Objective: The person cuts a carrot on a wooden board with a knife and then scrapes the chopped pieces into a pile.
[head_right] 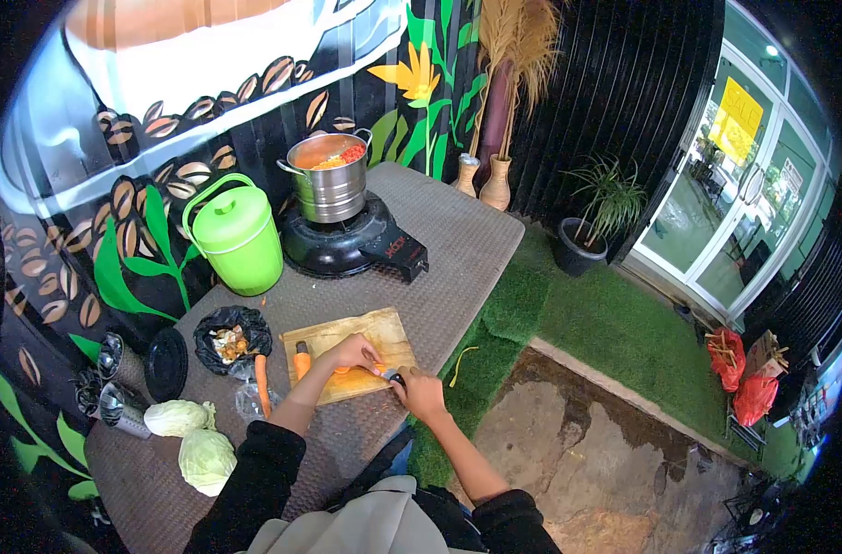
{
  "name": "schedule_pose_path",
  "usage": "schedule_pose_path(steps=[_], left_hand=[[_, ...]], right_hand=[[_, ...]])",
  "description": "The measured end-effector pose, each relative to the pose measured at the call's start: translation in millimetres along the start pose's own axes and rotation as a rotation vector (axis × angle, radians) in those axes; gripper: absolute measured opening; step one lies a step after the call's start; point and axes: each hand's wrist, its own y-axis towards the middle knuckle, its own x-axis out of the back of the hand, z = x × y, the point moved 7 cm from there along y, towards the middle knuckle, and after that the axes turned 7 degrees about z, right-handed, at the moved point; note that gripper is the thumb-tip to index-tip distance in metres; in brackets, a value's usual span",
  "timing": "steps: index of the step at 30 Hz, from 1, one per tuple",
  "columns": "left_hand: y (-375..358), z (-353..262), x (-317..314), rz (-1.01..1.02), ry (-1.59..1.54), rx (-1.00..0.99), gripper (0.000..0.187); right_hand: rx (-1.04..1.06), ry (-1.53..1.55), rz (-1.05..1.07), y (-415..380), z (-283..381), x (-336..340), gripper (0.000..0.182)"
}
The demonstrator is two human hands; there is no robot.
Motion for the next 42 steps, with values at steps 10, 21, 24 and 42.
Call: schedule_pose_path(steps=[10, 21, 24, 42], left_hand=[[-3.5, 6.5, 10.8, -0.153, -0.241, -0.148, 0.021], [-9.1, -14.4, 14.9, -0.230, 0.286, -0.243, 0.021], [-9.9, -20.5, 7.9, -0.238, 0.435, -0.370, 0.022], [4.0, -8.7, 1.0, -0.038, 0.357, -0.284, 0.034]], right_hand=[[0.058, 0.097, 0.062, -9.0, -6.2, 14.4, 0.027], [-0.274, 0.411, -0.183, -48.8, -62.7, 26.2, 0.028], [-0.307, 0.426, -0.181, -51.9, -66.7, 20.5, 0.028], [-0.402, 0.475, -0.180, -50.5, -54.9, -6.4, 0.034]])
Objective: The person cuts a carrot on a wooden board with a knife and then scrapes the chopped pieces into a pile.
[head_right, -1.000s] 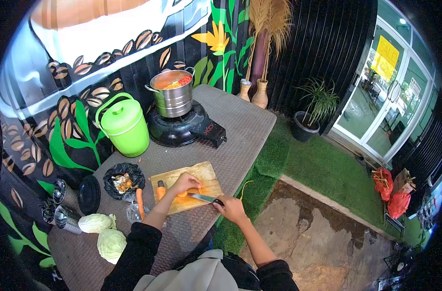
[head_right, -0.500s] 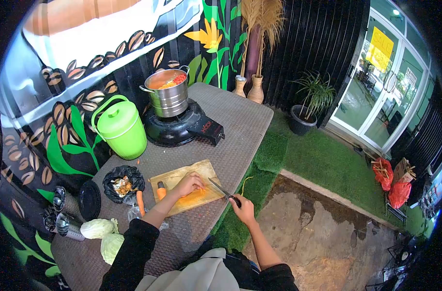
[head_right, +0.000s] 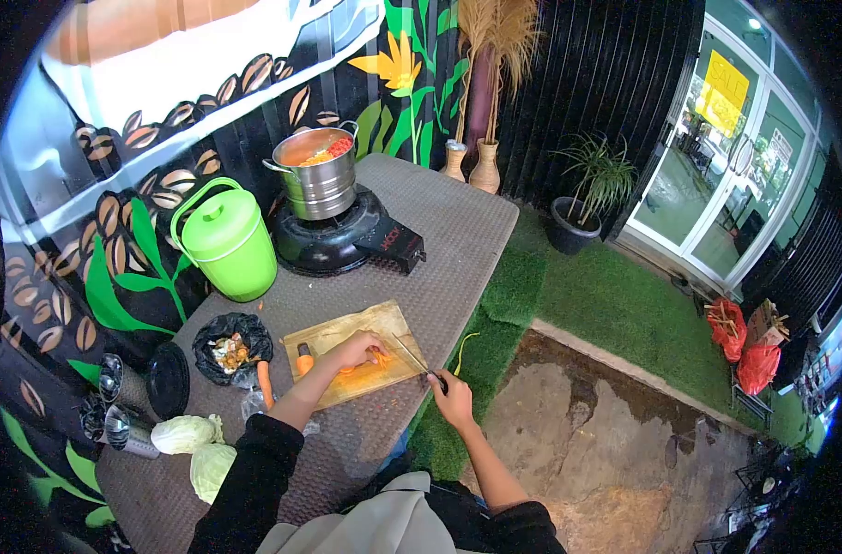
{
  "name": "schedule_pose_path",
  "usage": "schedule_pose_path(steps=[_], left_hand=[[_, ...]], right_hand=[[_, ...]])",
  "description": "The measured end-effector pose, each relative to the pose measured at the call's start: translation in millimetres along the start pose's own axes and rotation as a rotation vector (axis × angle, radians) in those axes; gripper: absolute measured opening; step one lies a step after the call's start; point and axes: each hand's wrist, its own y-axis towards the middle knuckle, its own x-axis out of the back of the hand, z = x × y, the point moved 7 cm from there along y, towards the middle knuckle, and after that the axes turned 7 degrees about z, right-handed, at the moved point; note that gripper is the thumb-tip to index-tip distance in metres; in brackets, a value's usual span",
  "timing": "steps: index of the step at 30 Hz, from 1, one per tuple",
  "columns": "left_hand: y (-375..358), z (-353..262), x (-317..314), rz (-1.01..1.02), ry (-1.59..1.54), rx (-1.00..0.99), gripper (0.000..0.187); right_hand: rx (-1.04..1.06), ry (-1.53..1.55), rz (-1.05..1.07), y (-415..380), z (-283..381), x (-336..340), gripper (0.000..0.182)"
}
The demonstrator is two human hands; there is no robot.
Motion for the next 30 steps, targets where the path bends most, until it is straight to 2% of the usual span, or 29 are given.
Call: schedule_pose_path(steps=[5, 11, 13, 17, 19, 23, 25, 27, 30], left_hand=[[-4.2, -2.1, -0.5, 0.007, -0.065, 0.035, 0.028], [-18.1, -4.8, -4.6, -0.143, -0.004, 0.062, 0.019], [-26.1, 2.5, -4.5, -0.353, -0.086, 0.182, 0.016], [-26.0, 11.1, -19.6, -0.492, -0.060, 0.317, 0.017], [-30.3, 10.5, -20.1, -0.617, 0.040, 0.465, 0.019], [-34.0, 5.0, -21.2, -0.662, 0.026, 0.479, 0.021], [-33.9, 8.0, -22.5, -0.608, -0.059, 0.444, 0.023], [-37.2, 12.5, -20.0, -0.612, -0.148, 0.433, 0.026], [-44.1, 19.5, -17.0, -0.624, -0.270, 0.430, 0.032]], right_hand=[[-0.015, -0.016, 0.022, -5.6, -1.7, 0.0, 0.034], [-0.050, -0.012, -0.021, -10.3, -8.4, -11.3, 0.033], [-0.064, -0.013, -0.017, -10.8, -7.9, -15.4, 0.033], [-0.069, -0.002, -0.021, -9.2, -3.9, -18.6, 0.034], [-0.084, 0.000, -0.023, -8.0, -3.6, -19.4, 0.034], [-0.111, -0.015, -0.007, -3.0, -1.3, -23.4, 0.034], [-0.130, -0.032, 0.015, -0.1, 1.2, -26.1, 0.034], [-0.198, -0.036, 0.124, 1.7, -2.2, -35.6, 0.036], [-0.160, -0.048, 0.057, 2.5, 3.5, -38.9, 0.030]])
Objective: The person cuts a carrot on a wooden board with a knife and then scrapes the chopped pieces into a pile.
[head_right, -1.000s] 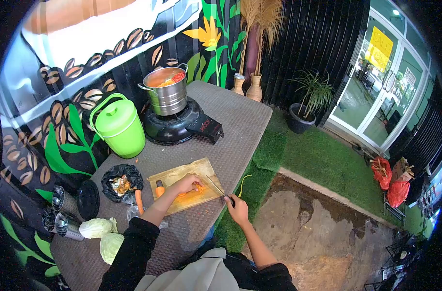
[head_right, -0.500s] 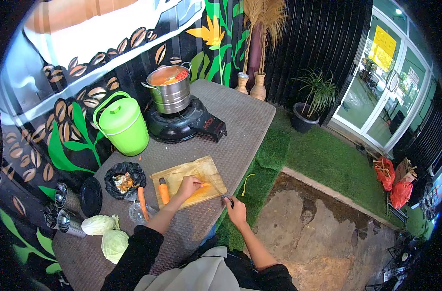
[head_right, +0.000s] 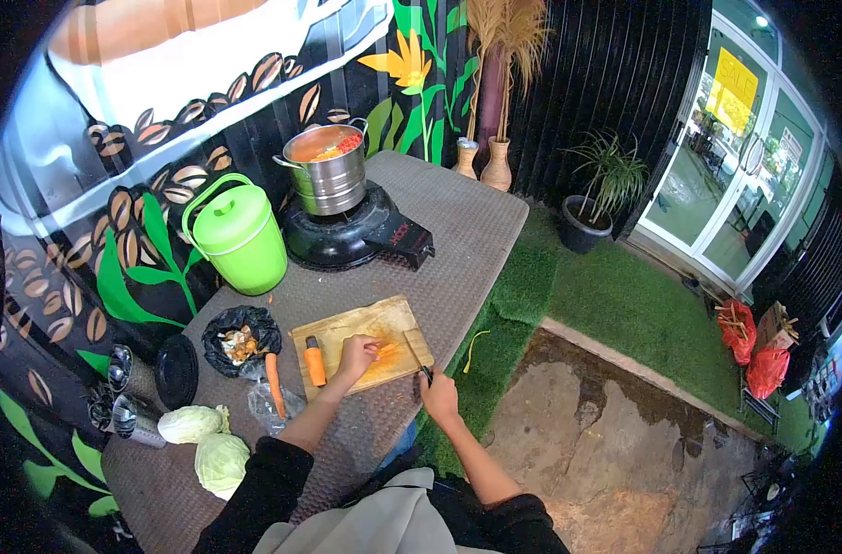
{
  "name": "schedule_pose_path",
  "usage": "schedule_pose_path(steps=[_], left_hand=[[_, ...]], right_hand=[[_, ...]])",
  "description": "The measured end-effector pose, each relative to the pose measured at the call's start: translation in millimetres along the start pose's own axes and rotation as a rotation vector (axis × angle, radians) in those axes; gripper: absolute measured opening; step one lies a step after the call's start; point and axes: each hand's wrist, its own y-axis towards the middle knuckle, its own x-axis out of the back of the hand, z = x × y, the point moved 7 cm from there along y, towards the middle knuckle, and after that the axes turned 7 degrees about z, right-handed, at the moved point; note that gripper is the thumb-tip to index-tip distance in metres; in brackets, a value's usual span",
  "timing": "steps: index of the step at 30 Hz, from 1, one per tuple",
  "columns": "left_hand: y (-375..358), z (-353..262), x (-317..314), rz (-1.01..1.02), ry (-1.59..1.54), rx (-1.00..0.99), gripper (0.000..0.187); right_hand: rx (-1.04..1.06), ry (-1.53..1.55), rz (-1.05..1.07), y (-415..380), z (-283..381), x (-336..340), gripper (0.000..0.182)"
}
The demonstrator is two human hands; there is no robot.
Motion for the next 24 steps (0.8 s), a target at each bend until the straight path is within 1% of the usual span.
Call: schedule_pose_path(steps=[3, 5, 7, 9, 11, 14, 16, 18, 20, 22, 24], left_hand=[[0.3, 7.1, 2.4, -0.009, -0.027, 0.007, 0.034], [1.8, 13.0, 1.2, -0.019, -0.024, -0.003, 0.034], [-0.2, 6.9, 2.6, -0.055, 0.022, -0.022, 0.033], [-5.1, 0.2, 2.3, -0.063, 0.015, -0.018, 0.032], [-8.1, -5.3, 2.1, -0.071, 0.010, -0.015, 0.031], [-11.5, -7.4, -0.4, -0.085, 0.073, -0.058, 0.029], [-14.9, -14.8, 1.8, -0.111, 0.131, -0.114, 0.024], [-15.5, -15.5, 2.1, -0.101, 0.140, -0.112, 0.023], [-16.5, -14.3, 0.4, -0.093, 0.149, -0.106, 0.023], [-17.1, -18.0, -0.8, -0.153, 0.158, -0.144, 0.027], [-16.7, -19.1, -3.4, -0.150, 0.164, -0.149, 0.025]], right_hand=[[0.034, -0.046, 0.043, -2.0, 8.8, -5.1, 0.029], [0.009, -0.025, 0.047, -3.8, 13.8, -2.1, 0.028], [-0.016, -0.005, 0.052, -3.6, 11.9, -5.0, 0.028], [0.053, -0.007, 0.026, -5.8, 16.1, -6.7, 0.028], [0.026, 0.012, 0.051, -8.7, 18.4, -3.4, 0.027], [0.002, 0.021, 0.067, -9.7, 20.2, -3.2, 0.027], [0.002, 0.011, 0.057, -9.1, 14.1, -6.4, 0.027], [0.054, 0.043, 0.069, -7.1, 12.8, -9.8, 0.027], [0.038, 0.048, 0.057, -8.3, 11.9, -9.7, 0.027], [0.024, 0.055, 0.045, -8.6, 12.9, -10.9, 0.028], [0.029, 0.062, 0.053, -9.5, 14.1, -12.1, 0.029]])
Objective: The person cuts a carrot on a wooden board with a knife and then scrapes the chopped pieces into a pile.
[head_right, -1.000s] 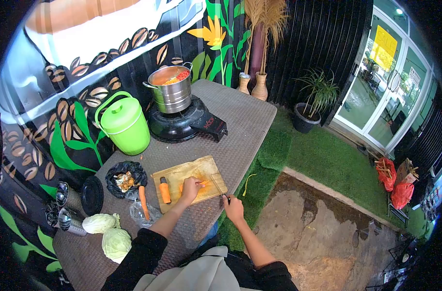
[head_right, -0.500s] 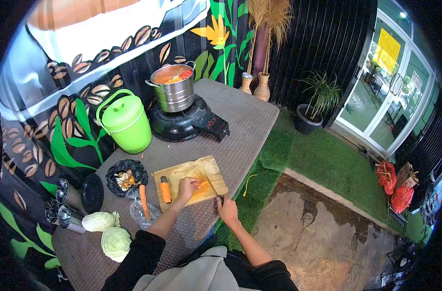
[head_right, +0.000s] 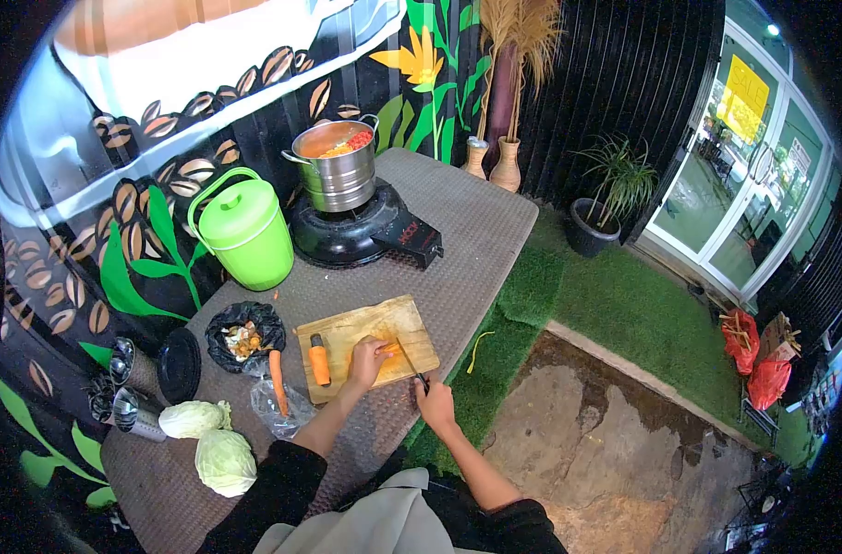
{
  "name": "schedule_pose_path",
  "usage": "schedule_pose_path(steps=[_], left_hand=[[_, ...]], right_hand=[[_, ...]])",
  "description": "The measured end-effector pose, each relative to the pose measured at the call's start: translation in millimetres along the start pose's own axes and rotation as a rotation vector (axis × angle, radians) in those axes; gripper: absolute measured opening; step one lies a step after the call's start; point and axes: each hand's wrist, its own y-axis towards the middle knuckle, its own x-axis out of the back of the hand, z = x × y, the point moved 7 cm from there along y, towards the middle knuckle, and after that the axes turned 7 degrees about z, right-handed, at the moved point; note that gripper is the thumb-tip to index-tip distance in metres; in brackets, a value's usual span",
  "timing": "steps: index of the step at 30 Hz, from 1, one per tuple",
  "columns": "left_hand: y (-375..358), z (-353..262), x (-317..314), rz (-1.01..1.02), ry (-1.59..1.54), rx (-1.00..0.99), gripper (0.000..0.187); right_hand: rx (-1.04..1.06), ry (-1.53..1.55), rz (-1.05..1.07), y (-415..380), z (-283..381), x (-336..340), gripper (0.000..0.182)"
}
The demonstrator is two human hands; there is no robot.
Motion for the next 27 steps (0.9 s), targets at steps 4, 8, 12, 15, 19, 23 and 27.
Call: schedule_pose_path(steps=[4, 8, 12, 15, 19, 23, 27], left_hand=[[-10.8, -8.6, -5.4, 0.020, 0.065, -0.022, 0.023], [-9.8, -4.1, -6.2, -0.010, 0.083, -0.048, 0.022], [-11.2, -5.5, -5.7, -0.011, 0.095, -0.039, 0.027], [-1.7, -5.6, 1.0, -0.012, 0.037, -0.013, 0.027], [-4.8, 2.9, -0.8, 0.000, 0.050, -0.022, 0.025], [-5.4, 0.9, -1.2, -0.047, 0.033, -0.032, 0.021], [-3.6, 2.4, -3.2, -0.091, 0.013, -0.035, 0.016]], right_hand=[[-0.024, -0.012, 0.004, -8.3, -7.6, 0.2, 0.028], [-0.014, 0.020, -0.015, -2.6, -11.5, -3.6, 0.028], [-0.006, -0.025, -0.037, -0.1, -11.5, -4.2, 0.028], [-0.039, -0.037, -0.039, 9.0, -3.3, 11.0, 0.028], [0.032, -0.057, -0.003, 7.5, 4.1, 12.7, 0.028], [0.027, -0.067, 0.024, 11.4, 0.3, 11.6, 0.029], [0.067, -0.075, -0.006, 13.4, 3.3, 15.5, 0.030]])
